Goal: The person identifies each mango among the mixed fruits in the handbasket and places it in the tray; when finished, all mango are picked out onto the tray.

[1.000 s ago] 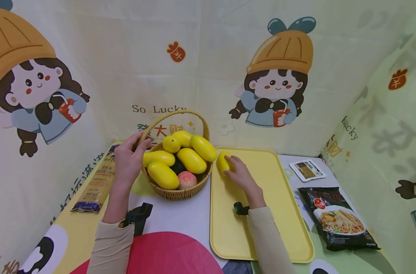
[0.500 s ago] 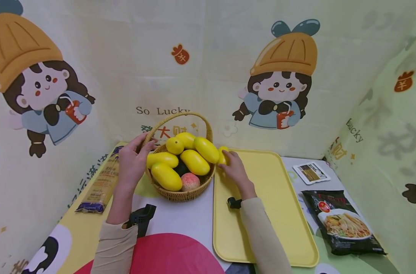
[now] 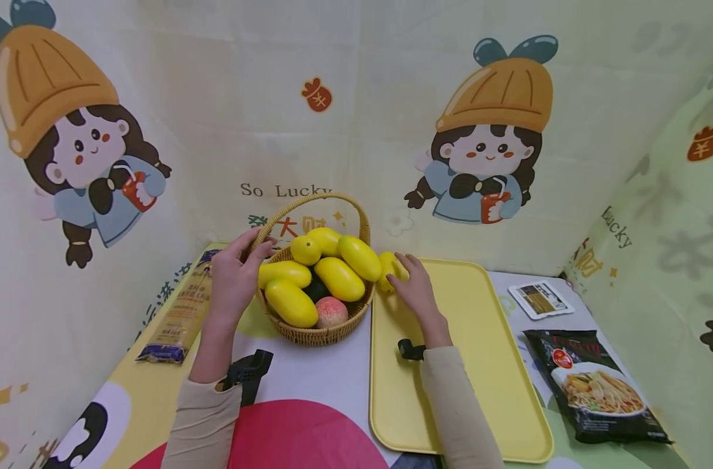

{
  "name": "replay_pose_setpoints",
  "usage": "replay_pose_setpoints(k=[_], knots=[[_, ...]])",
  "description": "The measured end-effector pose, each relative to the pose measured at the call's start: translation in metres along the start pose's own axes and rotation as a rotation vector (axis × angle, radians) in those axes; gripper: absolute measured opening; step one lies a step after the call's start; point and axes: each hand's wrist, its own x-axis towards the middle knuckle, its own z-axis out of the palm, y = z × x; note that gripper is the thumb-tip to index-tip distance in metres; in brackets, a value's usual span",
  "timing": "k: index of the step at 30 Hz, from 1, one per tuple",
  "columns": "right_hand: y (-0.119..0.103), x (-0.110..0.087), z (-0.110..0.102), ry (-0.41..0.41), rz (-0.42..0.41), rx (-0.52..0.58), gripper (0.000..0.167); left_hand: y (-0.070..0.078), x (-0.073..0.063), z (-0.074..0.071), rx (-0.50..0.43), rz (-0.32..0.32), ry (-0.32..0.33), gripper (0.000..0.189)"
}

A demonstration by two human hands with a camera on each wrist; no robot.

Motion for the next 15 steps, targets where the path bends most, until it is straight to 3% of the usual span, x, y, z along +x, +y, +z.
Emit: replay_pose_setpoints(k=[5,9,15], knots=[[-0.012,-0.004,-0.012,0.059,-0.043,0.224,0.054,0.000,0.001,0.000,0.007,0.004,0.003,0.044],[-0.022,-0.007,-0.010,0.008,-0.079,0.333,0.058,0.001,0.001,0.000,0.023,0.000,0.002,0.045],[-0.040,-0.012,0.009,-0.046,-0.145,0.344,0.063,0.001,-0.001,0.000,0.025,-0.006,-0.001,0.045]])
